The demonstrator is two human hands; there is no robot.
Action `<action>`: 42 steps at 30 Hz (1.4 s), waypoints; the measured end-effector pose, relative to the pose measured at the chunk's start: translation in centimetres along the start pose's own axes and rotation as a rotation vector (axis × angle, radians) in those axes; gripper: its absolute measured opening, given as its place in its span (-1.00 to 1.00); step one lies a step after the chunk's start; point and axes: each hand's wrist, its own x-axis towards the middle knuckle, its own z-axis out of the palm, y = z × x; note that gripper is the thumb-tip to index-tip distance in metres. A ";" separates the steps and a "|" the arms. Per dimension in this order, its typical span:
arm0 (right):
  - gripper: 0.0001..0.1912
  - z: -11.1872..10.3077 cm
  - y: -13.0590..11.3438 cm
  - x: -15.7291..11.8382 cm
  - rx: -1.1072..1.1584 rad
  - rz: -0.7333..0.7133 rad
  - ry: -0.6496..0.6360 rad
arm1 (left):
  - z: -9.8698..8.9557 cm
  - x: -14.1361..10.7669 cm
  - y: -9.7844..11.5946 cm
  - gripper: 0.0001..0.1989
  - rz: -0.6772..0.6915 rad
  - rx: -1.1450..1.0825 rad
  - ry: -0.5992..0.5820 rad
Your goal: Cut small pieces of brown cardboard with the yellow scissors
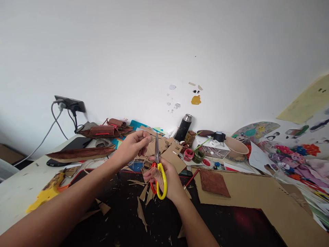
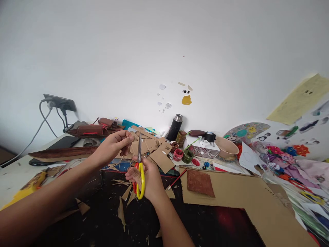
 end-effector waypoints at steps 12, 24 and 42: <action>0.18 -0.5 0.9 0.1 -0.003 -0.053 -0.116 | -0.2 0.1 -0.4 -0.69 -0.011 -0.049 0.033; -0.21 0.2 -0.6 -0.4 -0.026 -0.045 0.006 | 0.0 -0.1 -0.3 -0.71 -0.012 -0.039 0.012; -0.50 -0.2 0.1 -0.5 -0.395 -0.141 0.155 | 0.6 -0.4 -0.5 -0.72 -0.035 0.054 -0.095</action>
